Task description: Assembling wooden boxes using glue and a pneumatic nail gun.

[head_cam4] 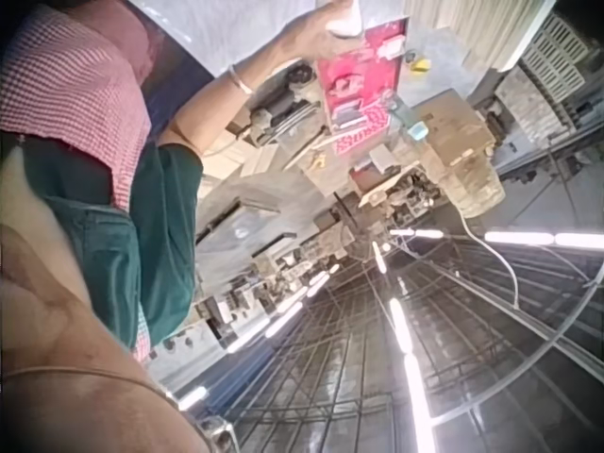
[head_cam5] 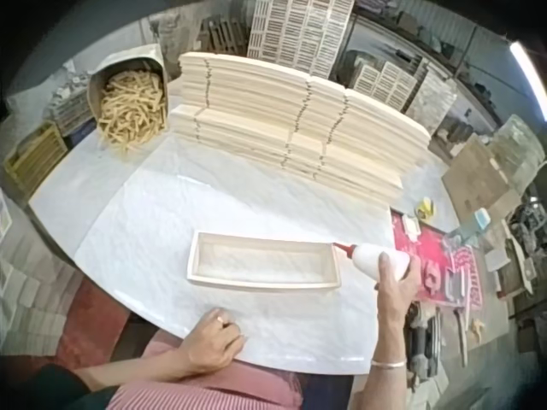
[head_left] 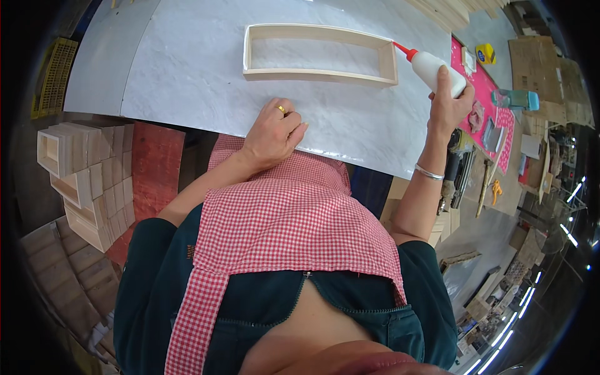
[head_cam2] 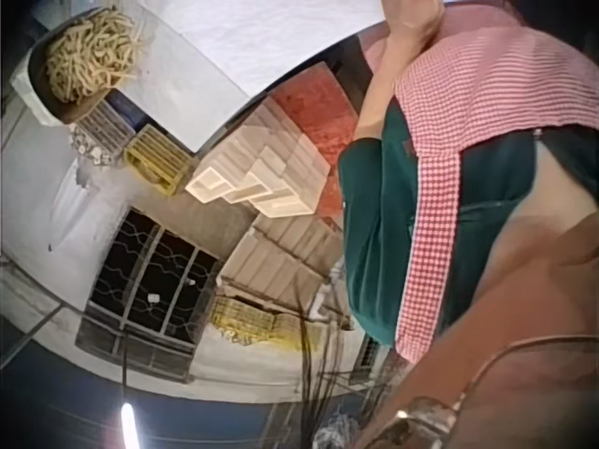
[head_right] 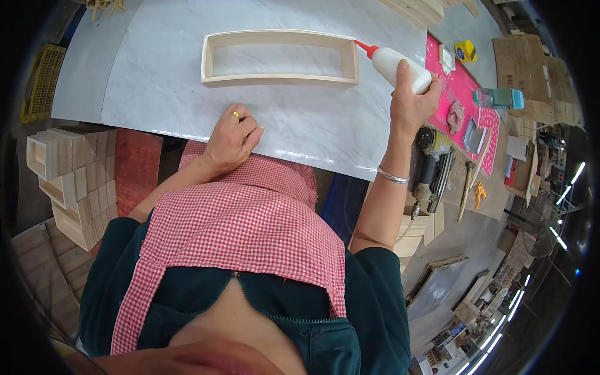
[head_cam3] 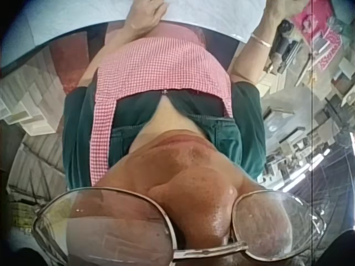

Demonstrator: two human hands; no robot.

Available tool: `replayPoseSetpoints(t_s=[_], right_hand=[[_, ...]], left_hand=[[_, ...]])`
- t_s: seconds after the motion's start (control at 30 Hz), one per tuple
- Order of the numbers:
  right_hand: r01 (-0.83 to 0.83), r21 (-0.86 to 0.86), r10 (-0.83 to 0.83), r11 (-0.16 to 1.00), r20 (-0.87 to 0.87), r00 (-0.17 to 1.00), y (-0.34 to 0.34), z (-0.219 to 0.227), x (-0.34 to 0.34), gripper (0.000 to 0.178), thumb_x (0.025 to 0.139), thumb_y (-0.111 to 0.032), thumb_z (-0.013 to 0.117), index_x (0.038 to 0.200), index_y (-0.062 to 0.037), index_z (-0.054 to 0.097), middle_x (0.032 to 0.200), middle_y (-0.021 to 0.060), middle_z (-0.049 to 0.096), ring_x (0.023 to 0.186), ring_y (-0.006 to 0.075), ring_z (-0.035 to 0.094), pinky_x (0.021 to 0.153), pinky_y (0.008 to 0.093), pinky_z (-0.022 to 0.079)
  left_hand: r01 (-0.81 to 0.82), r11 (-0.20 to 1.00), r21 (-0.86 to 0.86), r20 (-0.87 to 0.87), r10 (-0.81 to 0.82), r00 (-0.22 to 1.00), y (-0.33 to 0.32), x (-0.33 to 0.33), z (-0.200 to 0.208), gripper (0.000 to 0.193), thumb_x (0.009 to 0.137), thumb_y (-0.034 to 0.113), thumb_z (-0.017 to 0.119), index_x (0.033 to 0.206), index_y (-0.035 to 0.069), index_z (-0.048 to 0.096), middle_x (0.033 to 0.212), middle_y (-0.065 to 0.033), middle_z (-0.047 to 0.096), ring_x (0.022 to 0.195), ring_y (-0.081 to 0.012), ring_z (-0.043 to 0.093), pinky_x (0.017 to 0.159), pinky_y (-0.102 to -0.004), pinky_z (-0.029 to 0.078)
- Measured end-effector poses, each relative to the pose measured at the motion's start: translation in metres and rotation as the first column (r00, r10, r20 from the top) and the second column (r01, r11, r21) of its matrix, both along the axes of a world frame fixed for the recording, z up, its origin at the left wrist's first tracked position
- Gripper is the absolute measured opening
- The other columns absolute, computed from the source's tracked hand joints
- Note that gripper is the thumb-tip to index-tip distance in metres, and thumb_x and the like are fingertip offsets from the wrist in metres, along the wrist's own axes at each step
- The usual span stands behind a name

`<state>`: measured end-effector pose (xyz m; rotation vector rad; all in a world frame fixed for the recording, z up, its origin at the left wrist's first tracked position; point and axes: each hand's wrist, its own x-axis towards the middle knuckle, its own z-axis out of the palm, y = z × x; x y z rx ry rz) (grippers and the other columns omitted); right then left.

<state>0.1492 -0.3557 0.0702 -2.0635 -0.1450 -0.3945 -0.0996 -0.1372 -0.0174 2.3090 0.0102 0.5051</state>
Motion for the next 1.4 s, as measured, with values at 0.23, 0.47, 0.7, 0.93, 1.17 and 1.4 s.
replayPoseSetpoints(t_s=[0.23, 0.47, 0.7, 0.93, 1.17, 1.4], right_hand=[[-0.015, 0.004, 0.016, 1.0, -0.044, 0.999, -0.017, 0.007, -0.014, 0.056, 0.087, -0.041, 0.079, 0.113, 0.0042, 0.057, 0.098, 0.0174, 0.063, 0.075, 0.0217, 0.066, 0.053, 0.026, 0.054], [-0.002, -0.007, 0.001, 1.0, -0.056, 0.998, -0.032, 0.017, -0.04, 0.052, 0.087, -0.037, 0.08, 0.11, 0.004, 0.058, 0.095, 0.0167, 0.064, 0.069, 0.0201, 0.063, 0.051, 0.0265, 0.052], [-0.016, 0.018, 0.018, 1.0, -0.118, 0.993, -0.041, 0.022, -0.059, 0.047, 0.087, -0.031, 0.079, 0.111, 0.0033, 0.058, 0.091, 0.0155, 0.064, 0.066, 0.0178, 0.06, 0.049, 0.0266, 0.051], [-0.197, 0.298, 0.269, 0.934, -0.223, 0.937, 0.011, 0.012, -0.102, 0.04, 0.091, -0.026, 0.074, 0.116, 0.0001, 0.056, 0.091, 0.0124, 0.062, 0.065, 0.0157, 0.058, 0.051, 0.0245, 0.049], [-0.437, 0.27, 0.493, 0.858, -0.191, 0.849, 0.097, 0.0, -0.146, 0.039, 0.092, -0.026, 0.074, 0.118, -0.0026, 0.056, 0.098, 0.0131, 0.062, 0.074, 0.0183, 0.061, 0.055, 0.0263, 0.05], [-0.5, 0.197, 0.527, 0.843, -0.116, 0.842, 0.113, -0.015, -0.143, 0.041, 0.089, -0.024, 0.078, 0.115, -0.0029, 0.056, 0.098, 0.0123, 0.062, 0.082, 0.0204, 0.061, 0.067, 0.0305, 0.053]], left_hand=[[0.001, 1.0, 0.004, -0.007, -0.001, 1.0, -0.001, 0.0, 0.001, 0.014, 0.091, 0.01, 0.066, 0.081, 0.004, 0.058, 0.094, -0.0101, 0.052, 0.087, -0.0258, 0.049, 0.084, -0.0351, 0.046], [0.004, 1.0, 0.009, 0.014, -0.004, 1.0, 0.0, 0.0, 0.0, 0.013, 0.091, 0.005, 0.066, 0.081, 0.002, 0.057, 0.093, -0.0089, 0.051, 0.086, -0.0243, 0.048, 0.079, -0.0326, 0.045], [-0.003, 1.0, 0.011, -0.012, 0.003, 1.0, 0.003, -0.003, -0.002, 0.013, 0.091, 0.01, 0.065, 0.081, 0.005, 0.058, 0.094, -0.0101, 0.053, 0.088, -0.0266, 0.05, 0.084, -0.0357, 0.046], [0.006, 1.0, -0.011, 0.071, -0.005, 0.997, 0.001, 0.0, -0.001, 0.01, 0.091, 0.008, 0.064, 0.083, 0.004, 0.059, 0.095, -0.0103, 0.054, 0.089, -0.0271, 0.052, 0.086, -0.0363, 0.047], [0.026, 0.999, -0.022, 0.115, -0.024, 0.993, 0.005, -0.005, -0.007, 0.014, 0.09, 0.011, 0.068, 0.079, 0.003, 0.065, 0.09, -0.0087, 0.056, 0.089, -0.025, 0.052, 0.085, -0.0341, 0.046], [0.02, 0.999, -0.041, 0.124, -0.014, 0.992, 0.005, -0.005, -0.008, 0.018, 0.091, 0.017, 0.07, 0.079, 0.003, 0.07, 0.088, -0.0089, 0.057, 0.09, -0.0241, 0.053, 0.086, -0.0332, 0.046]])
